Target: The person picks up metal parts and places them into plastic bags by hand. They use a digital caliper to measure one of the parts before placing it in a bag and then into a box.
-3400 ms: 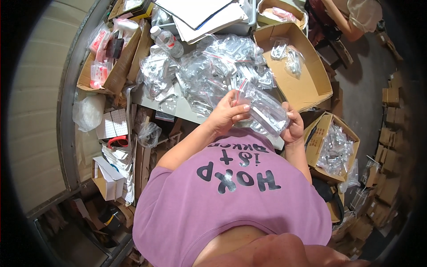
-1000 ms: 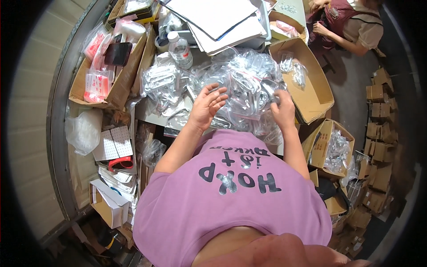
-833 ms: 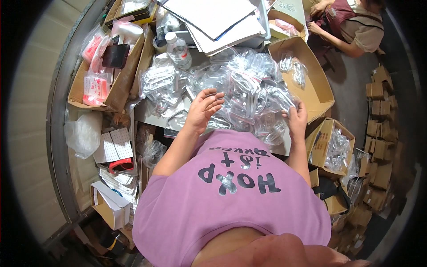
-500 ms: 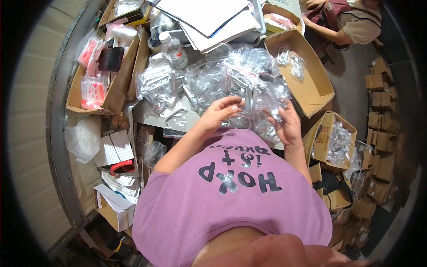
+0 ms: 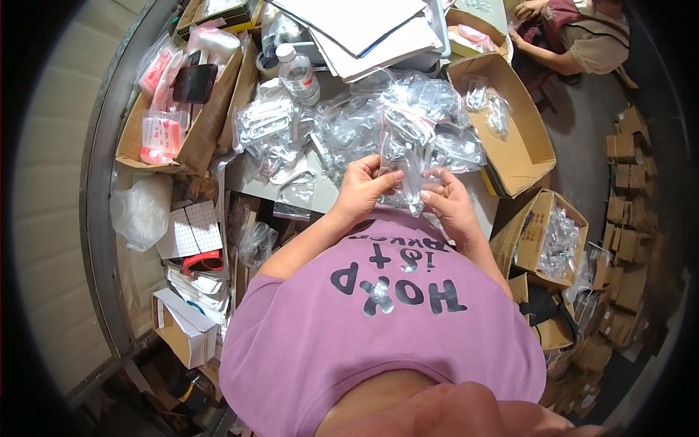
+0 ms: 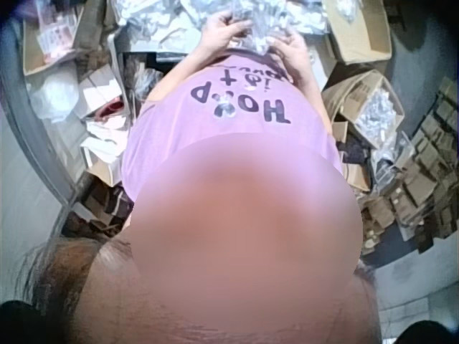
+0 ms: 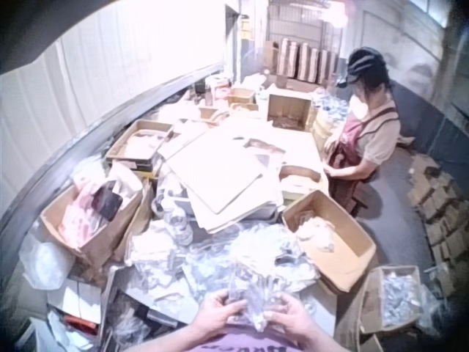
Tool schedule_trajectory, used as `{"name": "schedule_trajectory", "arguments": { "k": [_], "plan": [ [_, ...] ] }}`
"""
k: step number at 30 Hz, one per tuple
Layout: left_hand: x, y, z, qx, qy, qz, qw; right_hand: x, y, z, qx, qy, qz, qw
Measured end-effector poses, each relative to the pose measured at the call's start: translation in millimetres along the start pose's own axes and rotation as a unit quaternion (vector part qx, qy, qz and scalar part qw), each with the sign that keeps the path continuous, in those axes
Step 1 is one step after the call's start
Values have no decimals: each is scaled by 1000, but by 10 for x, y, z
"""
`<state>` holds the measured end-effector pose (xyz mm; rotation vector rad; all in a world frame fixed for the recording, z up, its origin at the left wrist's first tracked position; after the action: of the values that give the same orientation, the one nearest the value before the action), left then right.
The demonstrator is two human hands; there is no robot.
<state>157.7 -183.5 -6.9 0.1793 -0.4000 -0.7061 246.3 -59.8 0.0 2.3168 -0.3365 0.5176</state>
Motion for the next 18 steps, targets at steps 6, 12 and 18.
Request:
{"name": "schedule_trajectory", "arguments": {
  "k": [6, 12, 18],
  "plan": [
    [43, 11, 47, -7, -9, -16, 1000, -26, -101, -95, -14, -50, 21, 998],
    [81, -37, 157, -8, 11, 15, 1000, 8, -141, -197, 22, -95, 31, 995],
    [73, -126, 182, 36, 35, 42, 998, 26, -137, -203, 18, -94, 32, 995]
  ]
}}
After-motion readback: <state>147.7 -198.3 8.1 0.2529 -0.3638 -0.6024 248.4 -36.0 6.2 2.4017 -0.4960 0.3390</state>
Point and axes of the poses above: each hand's wrist, its own x-axis away from the middle knuckle, its own y-axis out of the palm, z = x × y, the point moved 7 cm from there along -x, towards the middle knuckle, and after that the axes turned 12 degrees about -x, right-handed, at the moved point
